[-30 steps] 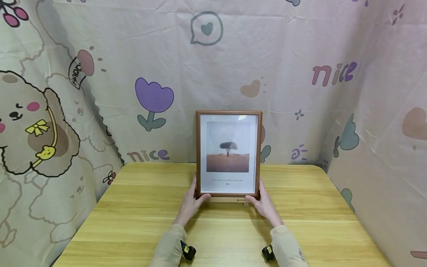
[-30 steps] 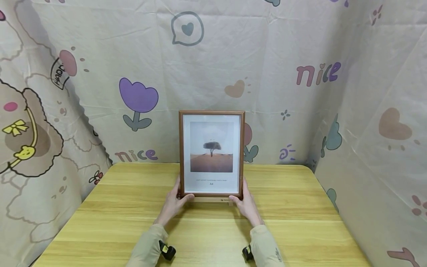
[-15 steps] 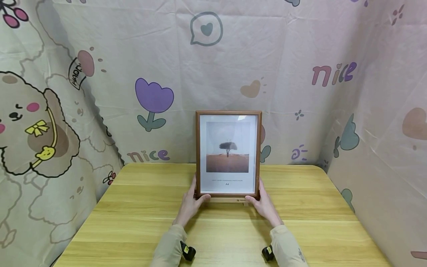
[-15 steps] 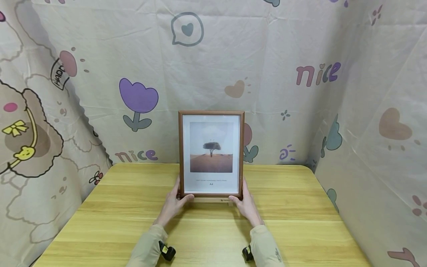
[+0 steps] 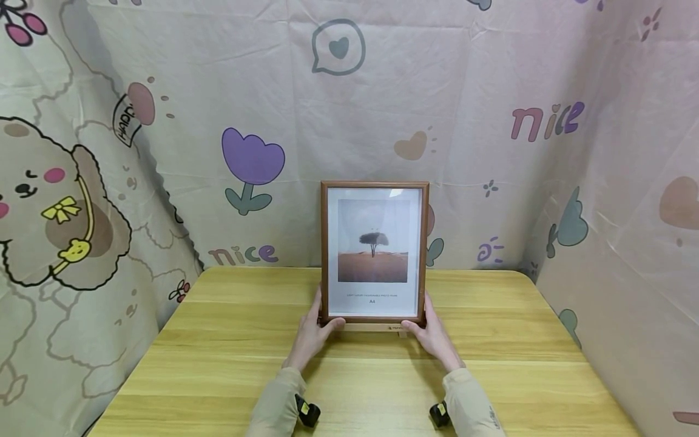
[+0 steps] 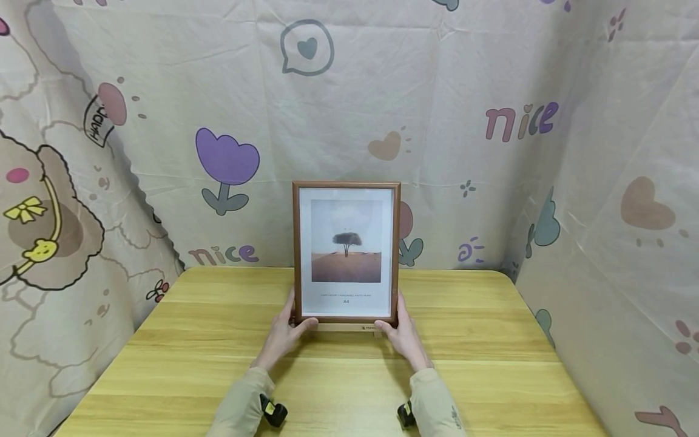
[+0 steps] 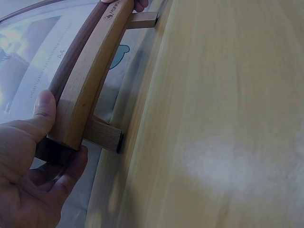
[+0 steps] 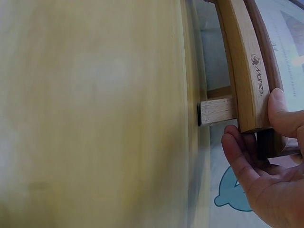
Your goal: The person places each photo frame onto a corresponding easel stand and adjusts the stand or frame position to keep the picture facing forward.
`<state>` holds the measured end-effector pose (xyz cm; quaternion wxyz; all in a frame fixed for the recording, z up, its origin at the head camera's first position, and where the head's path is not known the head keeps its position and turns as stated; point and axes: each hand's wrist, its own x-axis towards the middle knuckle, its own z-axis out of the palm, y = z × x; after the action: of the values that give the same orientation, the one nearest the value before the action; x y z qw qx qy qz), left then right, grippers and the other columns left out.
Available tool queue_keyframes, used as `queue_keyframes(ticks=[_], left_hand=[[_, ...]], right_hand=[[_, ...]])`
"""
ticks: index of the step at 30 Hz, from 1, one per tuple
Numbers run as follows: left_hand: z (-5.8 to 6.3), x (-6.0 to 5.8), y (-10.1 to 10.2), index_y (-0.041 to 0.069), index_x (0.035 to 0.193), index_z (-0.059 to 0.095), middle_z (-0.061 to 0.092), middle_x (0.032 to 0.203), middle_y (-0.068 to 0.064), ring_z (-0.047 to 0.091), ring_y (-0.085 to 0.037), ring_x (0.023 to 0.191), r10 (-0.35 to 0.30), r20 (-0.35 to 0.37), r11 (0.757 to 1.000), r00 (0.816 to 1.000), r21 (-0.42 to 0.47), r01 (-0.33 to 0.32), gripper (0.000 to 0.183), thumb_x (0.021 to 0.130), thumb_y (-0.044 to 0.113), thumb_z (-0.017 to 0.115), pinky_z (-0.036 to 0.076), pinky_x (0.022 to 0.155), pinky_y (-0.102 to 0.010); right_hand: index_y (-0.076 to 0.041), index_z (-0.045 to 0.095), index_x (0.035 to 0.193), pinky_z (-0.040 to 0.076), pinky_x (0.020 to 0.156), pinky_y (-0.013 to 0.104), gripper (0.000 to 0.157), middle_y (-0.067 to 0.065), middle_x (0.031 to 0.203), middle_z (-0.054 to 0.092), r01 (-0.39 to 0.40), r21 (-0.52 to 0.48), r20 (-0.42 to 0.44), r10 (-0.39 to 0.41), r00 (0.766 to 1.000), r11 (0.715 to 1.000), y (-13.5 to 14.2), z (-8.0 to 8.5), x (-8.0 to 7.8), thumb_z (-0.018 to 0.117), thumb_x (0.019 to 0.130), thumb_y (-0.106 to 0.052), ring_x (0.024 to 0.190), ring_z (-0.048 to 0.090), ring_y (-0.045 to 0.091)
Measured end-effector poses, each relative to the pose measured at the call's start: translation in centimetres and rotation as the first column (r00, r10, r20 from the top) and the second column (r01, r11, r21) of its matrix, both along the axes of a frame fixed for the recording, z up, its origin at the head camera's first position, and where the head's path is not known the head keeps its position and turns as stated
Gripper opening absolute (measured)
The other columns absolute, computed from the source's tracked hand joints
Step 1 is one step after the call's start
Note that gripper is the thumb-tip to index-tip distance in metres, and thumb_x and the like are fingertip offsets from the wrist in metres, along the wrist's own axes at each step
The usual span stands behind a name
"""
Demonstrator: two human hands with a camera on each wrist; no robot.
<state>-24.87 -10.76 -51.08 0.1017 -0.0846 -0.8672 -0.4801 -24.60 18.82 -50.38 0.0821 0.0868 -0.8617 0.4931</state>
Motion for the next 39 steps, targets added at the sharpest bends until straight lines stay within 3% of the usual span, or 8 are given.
queue_keyframes(ticks=[8,18,24,28,31,34,39], left_hand=[[0.0,0.1,0.0,0.018,0.164,0.012,0.06,0.136,-0.03,0.062,-0.03,0.109,0.004,0.014,1.0,1.0,0.0,-0.004,0.101,0.088,0.037,0.075,0.044,0.109,-0.058],[0.2,0.3,0.0,0.017,0.164,0.009,0.056,0.141,-0.029,0.054,-0.041,0.132,0.001,0.055,1.0,0.999,0.019,-0.002,0.102,0.089,0.04,0.074,0.035,0.117,-0.06],[0.2,0.4,0.0,0.019,0.164,0.007,0.048,0.15,-0.028,0.043,-0.042,0.142,0.004,0.077,0.999,0.997,0.032,-0.007,0.102,0.09,0.044,0.073,0.03,0.12,-0.061],[0.1,0.6,0.0,0.011,0.163,0.007,0.037,0.157,-0.028,0.039,-0.044,0.144,-0.004,0.092,0.999,0.996,0.035,0.001,0.102,0.092,0.047,0.071,0.029,0.12,-0.061],[0.1,0.8,-0.1,0.006,0.162,0.008,0.029,0.161,-0.028,0.035,-0.046,0.146,-0.006,0.097,1.0,0.995,0.018,0.004,0.103,0.092,0.049,0.069,0.029,0.12,-0.062],[0.2,1.2,-0.4,0.007,0.163,0.008,0.026,0.162,-0.027,0.036,-0.047,0.145,-0.007,0.11,1.0,0.994,-0.006,0.008,0.103,0.092,0.05,0.069,0.031,0.118,-0.062],[0.3,1.8,-1.2,0.013,0.163,0.006,0.034,0.159,-0.029,0.055,-0.044,0.13,-0.027,0.117,0.999,0.993,-0.044,0.032,0.101,0.092,0.051,0.068,0.043,0.11,-0.06]], right_hand=[[-0.009,0.01,0.162,0.038,0.114,0.06,0.094,0.034,0.139,0.056,-0.005,0.028,0.022,0.004,1.0,1.0,0.2,0.1,0.0,0.073,0.093,-0.016,0.129,0.055,0.045],[-0.008,0.009,0.162,0.036,0.115,0.061,0.094,0.034,0.14,0.054,-0.015,0.035,0.029,0.014,0.999,0.999,0.1,0.2,0.1,0.072,0.093,-0.017,0.13,0.053,0.047],[-0.008,0.012,0.162,0.044,0.11,0.057,0.092,0.032,0.138,0.057,-0.03,0.047,-0.006,0.031,1.0,0.998,0.0,0.3,0.2,0.072,0.093,-0.016,0.126,0.058,0.043],[-0.007,0.011,0.162,0.051,0.102,0.053,0.092,0.03,0.134,0.06,-0.042,0.064,-0.012,0.042,0.999,0.997,0.0,0.2,0.3,0.072,0.094,-0.019,0.119,0.063,0.039],[-0.008,0.007,0.162,0.047,0.107,0.056,0.094,0.031,0.143,0.053,-0.042,0.082,0.023,0.04,0.999,0.996,0.3,0.2,0.5,0.071,0.095,-0.023,0.125,0.058,0.042],[-0.008,0.005,0.163,0.036,0.116,0.061,0.095,0.031,0.154,0.04,-0.041,0.115,0.054,0.035,0.998,0.993,0.6,0.2,0.7,0.069,0.096,-0.029,0.137,0.047,0.048],[-0.007,0.003,0.163,0.028,0.119,0.064,0.096,0.028,0.163,0.026,-0.043,0.186,0.087,0.027,0.996,0.982,1.2,0.4,1.2,0.066,0.097,-0.038,0.146,0.034,0.047]])
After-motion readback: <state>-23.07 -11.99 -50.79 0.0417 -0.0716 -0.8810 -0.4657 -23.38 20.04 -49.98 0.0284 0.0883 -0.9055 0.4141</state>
